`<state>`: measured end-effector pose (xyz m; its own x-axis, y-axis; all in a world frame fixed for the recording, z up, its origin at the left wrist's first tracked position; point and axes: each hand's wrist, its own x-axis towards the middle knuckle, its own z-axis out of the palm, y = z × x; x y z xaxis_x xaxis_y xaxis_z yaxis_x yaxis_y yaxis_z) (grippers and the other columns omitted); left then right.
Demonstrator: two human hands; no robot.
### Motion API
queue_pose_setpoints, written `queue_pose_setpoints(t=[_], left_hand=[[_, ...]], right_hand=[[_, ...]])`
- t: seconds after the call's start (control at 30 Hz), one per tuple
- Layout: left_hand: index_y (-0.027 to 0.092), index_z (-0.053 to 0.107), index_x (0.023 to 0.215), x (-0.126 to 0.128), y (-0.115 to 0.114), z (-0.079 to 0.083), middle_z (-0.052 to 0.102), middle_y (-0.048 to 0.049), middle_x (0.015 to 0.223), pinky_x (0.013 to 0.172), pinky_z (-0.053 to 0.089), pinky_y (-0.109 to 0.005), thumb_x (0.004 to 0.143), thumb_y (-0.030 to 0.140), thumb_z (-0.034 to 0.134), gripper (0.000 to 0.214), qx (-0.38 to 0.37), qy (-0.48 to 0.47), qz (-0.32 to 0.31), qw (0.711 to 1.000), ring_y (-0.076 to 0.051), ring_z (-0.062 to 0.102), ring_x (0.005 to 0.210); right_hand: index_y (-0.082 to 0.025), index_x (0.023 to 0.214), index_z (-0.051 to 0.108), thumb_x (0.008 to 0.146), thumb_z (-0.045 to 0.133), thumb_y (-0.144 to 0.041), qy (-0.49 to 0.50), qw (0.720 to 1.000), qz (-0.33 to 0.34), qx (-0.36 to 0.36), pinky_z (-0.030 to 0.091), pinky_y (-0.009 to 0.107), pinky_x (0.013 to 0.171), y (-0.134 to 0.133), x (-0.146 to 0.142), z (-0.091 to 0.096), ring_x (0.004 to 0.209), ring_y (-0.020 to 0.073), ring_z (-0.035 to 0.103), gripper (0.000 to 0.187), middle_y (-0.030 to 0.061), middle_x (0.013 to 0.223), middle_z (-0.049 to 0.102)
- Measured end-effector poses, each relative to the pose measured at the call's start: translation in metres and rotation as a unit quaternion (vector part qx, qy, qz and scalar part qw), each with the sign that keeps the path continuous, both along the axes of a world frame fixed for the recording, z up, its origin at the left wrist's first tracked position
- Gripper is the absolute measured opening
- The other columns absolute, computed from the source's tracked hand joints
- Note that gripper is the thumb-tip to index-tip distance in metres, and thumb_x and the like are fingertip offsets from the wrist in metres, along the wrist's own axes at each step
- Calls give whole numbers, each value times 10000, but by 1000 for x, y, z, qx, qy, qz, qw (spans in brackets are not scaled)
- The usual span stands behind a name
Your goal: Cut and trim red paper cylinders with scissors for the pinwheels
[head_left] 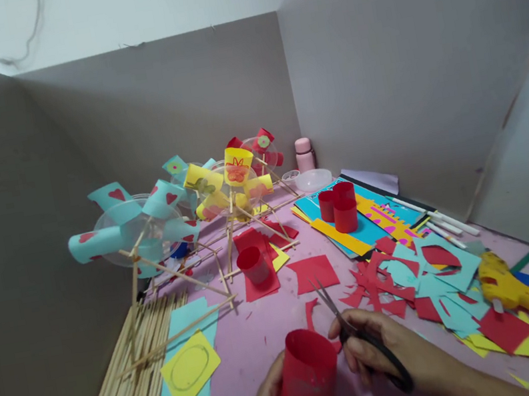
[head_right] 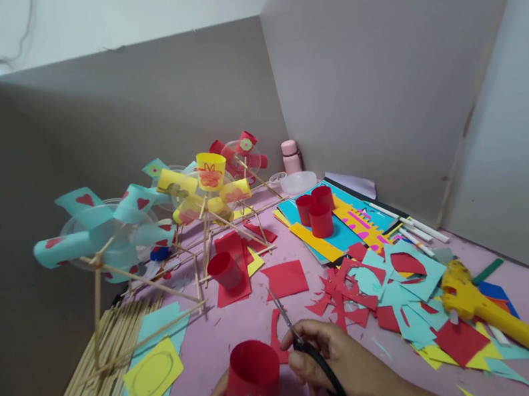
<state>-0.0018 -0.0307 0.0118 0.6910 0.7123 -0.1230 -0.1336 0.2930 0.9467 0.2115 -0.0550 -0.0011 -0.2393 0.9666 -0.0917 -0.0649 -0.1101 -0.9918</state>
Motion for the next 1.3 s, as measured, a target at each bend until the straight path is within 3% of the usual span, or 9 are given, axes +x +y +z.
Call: queue_pose_setpoints(t=[0.17,0.3,0.47,0.67,0.83,0.97,1.1,1.2,1.3], left_hand=[[224,534,1313,3,-1,-11,612,-125,1302,1040,357,-444,649,458,801,753,62,48,-23,997,-329,520,1219],[276,474,1351,1,-5,-19,544,-117,1374,1042,360,-436,608,474,823,844,92,73,52,992,-336,508,1238],[358,360,1398,-7,-5,-30,411,-131,1452,986,400,-445,567,568,808,967,91,45,107,989,-350,435,1300],[340,393,1369,3,-4,-42,439,-139,1401,909,421,-418,603,579,783,892,94,24,141,985,-324,481,1217],[330,396,1352,14,-4,-54,549,-122,1341,846,439,-361,664,525,770,806,-35,-77,182,980,-285,568,1131],[276,366,1378,19,-3,-59,607,-128,1300,849,456,-351,695,473,768,817,-165,-148,171,960,-275,597,1127],[211,402,1391,20,-6,-46,640,-143,1272,967,446,-406,688,519,754,845,-257,-196,103,941,-327,591,1172],[126,471,1359,17,-8,-30,658,-174,1245,973,465,-428,693,526,745,823,-320,-194,64,925,-359,597,1169],[91,565,1280,10,-8,-21,728,-169,1126,909,515,-412,699,474,763,724,-362,-188,73,910,-349,660,1078]], right_hand=[[-150,878,576,701,727,-560,88,994,-33,-53,307,162,421,1,-7,-1,432,50,453,472,-68,546,550],[-153,836,587,639,754,-353,140,983,-68,-101,285,146,368,1,-10,-7,388,48,465,326,-60,536,584],[-169,733,559,656,692,-390,170,971,-114,-126,272,141,381,3,-12,-15,417,54,466,269,-73,474,532],[-183,671,539,588,766,-486,175,968,-127,-129,245,161,384,2,-21,-14,397,57,436,387,-69,458,523],[-195,814,582,616,813,-280,129,978,-161,-20,429,205,577,1,-24,-15,607,118,551,316,-40,652,628],[-213,863,602,646,742,-244,-9,977,-202,73,465,262,594,-1,-21,-37,632,174,583,260,-22,664,629],[-222,890,656,732,606,-251,-150,925,-275,214,447,263,540,-9,-27,-52,572,168,571,168,4,686,642],[-247,899,669,786,604,-270,-179,892,-256,326,451,254,534,-15,-29,-48,548,166,585,133,5,664,661],[-282,1015,641,802,658,-461,-168,889,-212,370,477,237,527,-15,-21,-39,550,167,609,278,-10,663,670]])
